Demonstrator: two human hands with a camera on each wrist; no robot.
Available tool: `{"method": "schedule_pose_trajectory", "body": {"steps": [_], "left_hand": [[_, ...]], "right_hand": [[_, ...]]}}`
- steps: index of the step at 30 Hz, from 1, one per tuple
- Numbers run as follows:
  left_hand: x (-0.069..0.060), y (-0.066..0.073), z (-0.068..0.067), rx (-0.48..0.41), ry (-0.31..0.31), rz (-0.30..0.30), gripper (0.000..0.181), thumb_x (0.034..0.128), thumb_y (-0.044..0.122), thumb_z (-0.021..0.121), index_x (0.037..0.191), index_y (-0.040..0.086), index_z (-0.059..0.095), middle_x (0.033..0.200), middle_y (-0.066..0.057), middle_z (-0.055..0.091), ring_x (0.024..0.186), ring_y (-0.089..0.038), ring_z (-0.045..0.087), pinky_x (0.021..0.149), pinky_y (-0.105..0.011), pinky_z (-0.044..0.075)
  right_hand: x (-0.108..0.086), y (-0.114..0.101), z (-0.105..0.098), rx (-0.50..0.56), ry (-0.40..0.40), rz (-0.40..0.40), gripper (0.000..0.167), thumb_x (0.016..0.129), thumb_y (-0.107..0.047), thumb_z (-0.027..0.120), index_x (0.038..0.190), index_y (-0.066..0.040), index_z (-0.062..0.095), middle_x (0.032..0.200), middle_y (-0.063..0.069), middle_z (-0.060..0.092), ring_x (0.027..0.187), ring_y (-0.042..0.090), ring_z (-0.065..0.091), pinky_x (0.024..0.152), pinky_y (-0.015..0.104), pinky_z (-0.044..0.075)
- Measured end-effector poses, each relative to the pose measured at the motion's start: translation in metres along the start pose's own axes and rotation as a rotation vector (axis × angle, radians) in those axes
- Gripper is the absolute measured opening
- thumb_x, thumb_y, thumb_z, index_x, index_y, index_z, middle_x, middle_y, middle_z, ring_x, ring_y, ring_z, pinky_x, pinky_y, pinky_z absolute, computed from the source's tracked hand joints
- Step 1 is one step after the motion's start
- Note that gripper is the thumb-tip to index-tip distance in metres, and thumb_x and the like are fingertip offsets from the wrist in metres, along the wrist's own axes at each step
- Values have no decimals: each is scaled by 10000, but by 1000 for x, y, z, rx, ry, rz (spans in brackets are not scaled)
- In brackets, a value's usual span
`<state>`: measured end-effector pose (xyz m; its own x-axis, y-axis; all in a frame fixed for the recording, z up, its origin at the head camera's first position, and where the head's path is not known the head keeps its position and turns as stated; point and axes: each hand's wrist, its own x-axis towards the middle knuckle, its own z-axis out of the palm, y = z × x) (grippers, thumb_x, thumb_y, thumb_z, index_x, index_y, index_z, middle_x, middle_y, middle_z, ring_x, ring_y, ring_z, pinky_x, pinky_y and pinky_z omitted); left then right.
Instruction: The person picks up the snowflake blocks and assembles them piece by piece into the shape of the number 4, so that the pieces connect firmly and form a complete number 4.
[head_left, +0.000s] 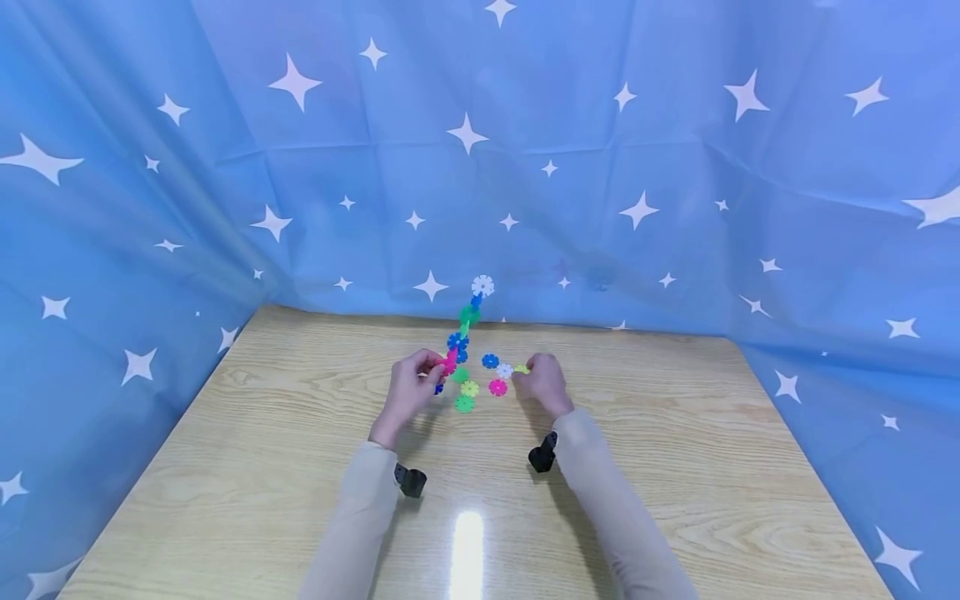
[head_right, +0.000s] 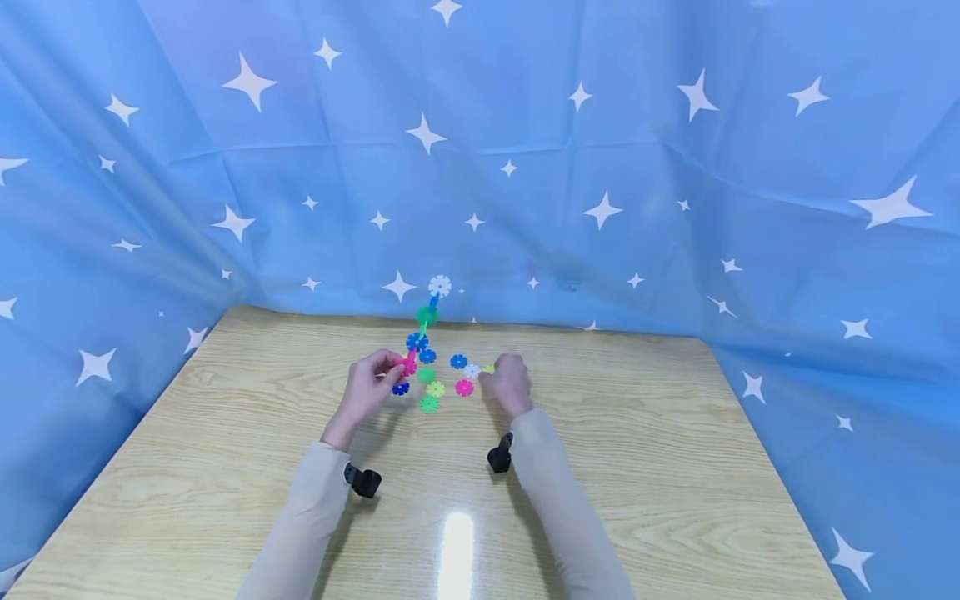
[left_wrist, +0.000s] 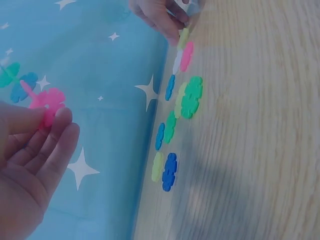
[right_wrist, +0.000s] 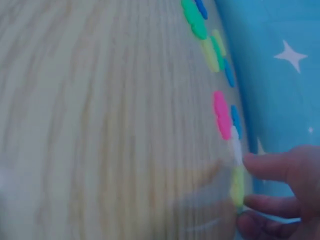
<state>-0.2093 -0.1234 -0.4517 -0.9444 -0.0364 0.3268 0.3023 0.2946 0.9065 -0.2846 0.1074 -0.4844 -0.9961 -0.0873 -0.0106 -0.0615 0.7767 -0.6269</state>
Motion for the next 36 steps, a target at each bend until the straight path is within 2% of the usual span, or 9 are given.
{"method": "schedule_pose_trajectory", "body": {"steps": [4, 7, 10, 13, 16, 19, 25, 31, 36], "left_hand": [[2, 2, 0, -29, 4, -31, 50, 888, -56, 584, 890, -67, 632, 807, -163, 629, 722, -287, 637, 683, -490, 563], [3, 2, 0, -59, 10, -46, 50, 880, -57, 592, 896, -70, 638, 811, -166, 630, 710, -247, 635, 700, -513, 555], [3, 2, 0, -70, 20, -45, 55, 875, -52, 604, 904, -74, 646, 811, -171, 635, 694, -218, 631, 692, -503, 558], [3, 2, -1, -66, 31, -41, 67, 876, -41, 609, 916, -76, 651, 816, -181, 641, 696, -237, 632, 677, -480, 563], [3, 3, -1, -65, 38, -53, 75, 881, -39, 602, 927, -78, 647, 827, -185, 635, 709, -268, 627, 680, -471, 564], [3, 3, -1, -69, 40, -73, 80, 886, -35, 595, 938, -74, 641, 829, -165, 625, 705, -241, 610, 681, -465, 564], [2, 2, 1, -68, 32, -88, 80, 897, -15, 590, 938, -55, 645, 802, -130, 615, 676, -154, 570, 648, -453, 563], [2, 1, 4, -98, 31, -90, 79, 902, -13, 585, 930, -56, 646, 794, -143, 615, 700, -164, 562, 702, -528, 545], [2, 0, 6, -137, 35, -111, 81, 902, -3, 591, 936, -49, 649, 809, -144, 628, 716, -153, 575, 726, -461, 567]], "right_hand": [[2, -2, -1, -14, -12, 22, 274, 819, -107, 702, 963, 93, 583, 995, 195, 551, 832, 262, 532, 724, 393, 508], [4, -1, -1, -23, -11, 53, 197, 803, -83, 709, 778, 31, 550, 794, 107, 500, 671, 195, 474, 581, 301, 457], [7, 0, -2, -38, -8, 80, 295, 781, -87, 725, 654, -32, 464, 653, 20, 369, 556, 133, 330, 486, 236, 327], [7, 1, -4, -35, 6, 90, 225, 765, -80, 732, 731, 4, 527, 680, 54, 469, 594, 164, 430, 531, 259, 415], [5, 3, -4, 9, 37, 88, 260, 763, -41, 717, 955, 41, 562, 933, 149, 583, 843, 270, 557, 716, 365, 506], [2, 6, -3, 90, 63, 81, 226, 782, 8, 674, 970, 54, 560, 969, 196, 588, 893, 321, 561, 753, 409, 509], [-7, 5, 1, 313, 124, 90, 158, 790, 23, 670, 940, 55, 633, 814, 141, 628, 723, 216, 595, 648, 289, 526], [-20, -11, 1, 762, 15, 146, 219, 845, -1, 653, 1041, 92, 623, 726, 77, 649, 616, 154, 628, 607, 265, 565], [-33, -35, -3, 941, -93, 114, 256, 866, -1, 631, 1085, 129, 597, 677, 29, 628, 575, 114, 596, 579, 248, 553]]}}
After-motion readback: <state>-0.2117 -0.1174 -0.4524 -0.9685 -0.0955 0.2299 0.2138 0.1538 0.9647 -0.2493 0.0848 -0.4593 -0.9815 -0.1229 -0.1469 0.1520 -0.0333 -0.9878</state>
